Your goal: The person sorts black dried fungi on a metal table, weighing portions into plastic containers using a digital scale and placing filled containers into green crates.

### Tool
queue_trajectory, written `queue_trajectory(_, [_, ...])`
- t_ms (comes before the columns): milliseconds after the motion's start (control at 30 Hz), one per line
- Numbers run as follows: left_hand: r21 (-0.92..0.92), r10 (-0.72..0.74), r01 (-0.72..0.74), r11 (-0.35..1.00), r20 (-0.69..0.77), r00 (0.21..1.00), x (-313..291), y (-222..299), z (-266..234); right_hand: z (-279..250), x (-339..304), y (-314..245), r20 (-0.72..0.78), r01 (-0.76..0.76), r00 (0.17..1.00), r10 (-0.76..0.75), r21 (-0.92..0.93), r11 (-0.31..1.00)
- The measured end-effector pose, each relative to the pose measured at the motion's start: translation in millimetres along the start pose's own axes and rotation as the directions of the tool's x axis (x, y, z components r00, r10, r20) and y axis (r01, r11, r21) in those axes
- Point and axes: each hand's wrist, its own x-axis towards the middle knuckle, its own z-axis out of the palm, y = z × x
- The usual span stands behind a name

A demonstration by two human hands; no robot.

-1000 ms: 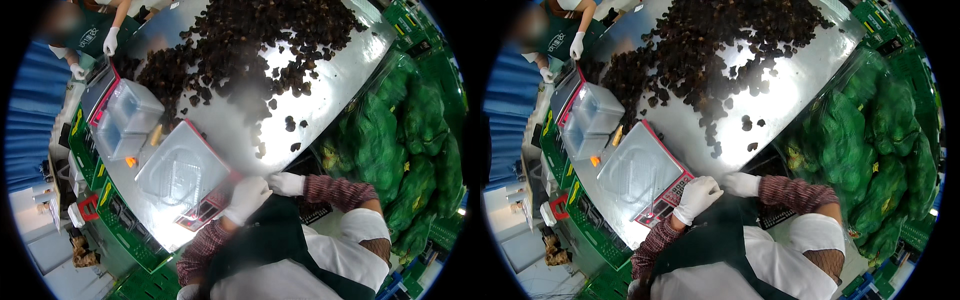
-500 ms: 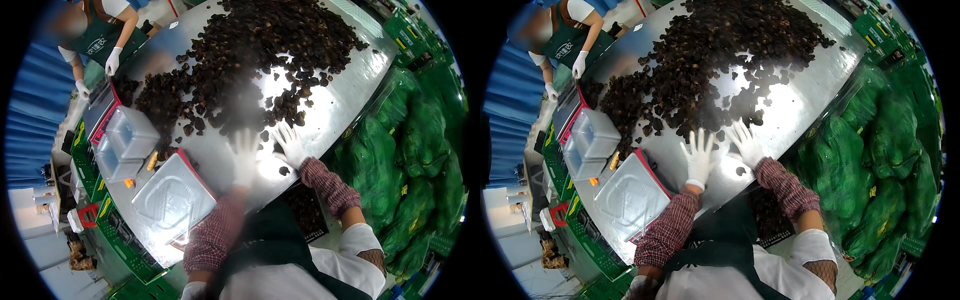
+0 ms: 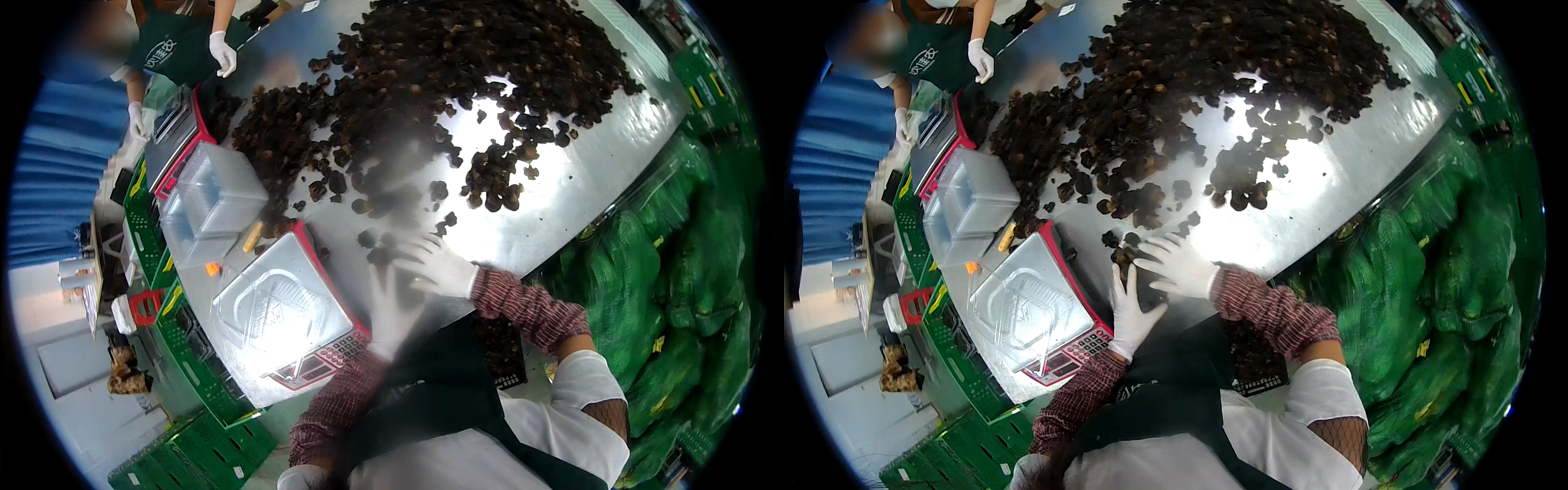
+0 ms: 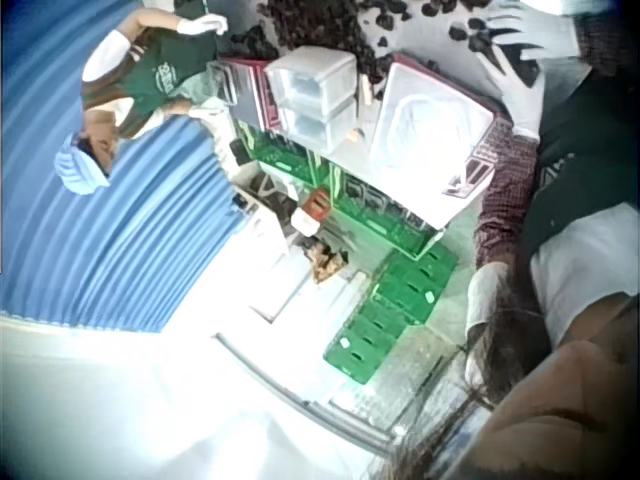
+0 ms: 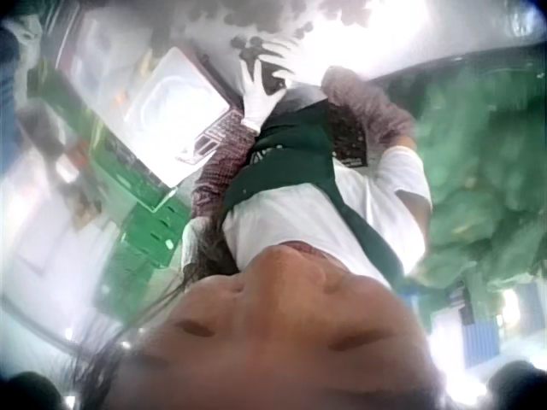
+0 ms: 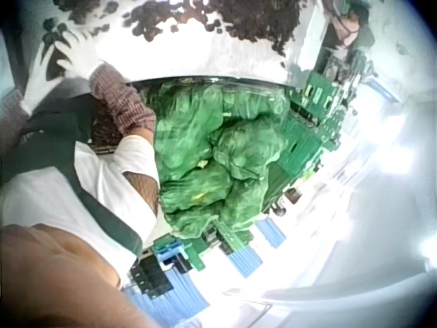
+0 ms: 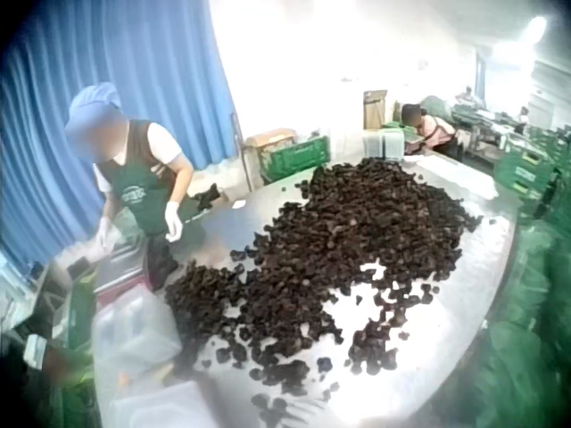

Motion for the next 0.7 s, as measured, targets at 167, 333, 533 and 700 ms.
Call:
queue_trajectory(167, [0.101,-0.032,0.029,0.994,0.037,0.999,-7,-2,-1,-19,-19,34,-0.051,-0.008,0.999,0.008,-0.014,1.000])
queue_trajectory(333, [-0.104,-0.206,0.194,0.975,-0.121,0.971,13,-3,0,-40,36,66,-0.211,-0.231,0.945,0.250,0.112,0.967])
queue_trajectory(533, [-0.042,-0.096,0.091,0.995,-0.161,0.982,49,-16,-3,-1,119,73,-0.047,0.041,0.998,-0.052,-0.211,0.977])
queue_trajectory(700, [0.103,-0.058,0.075,0.992,-0.153,0.987,66,-18,-2,15,126,112,-0.043,-0.189,0.981,0.187,-0.037,0.981])
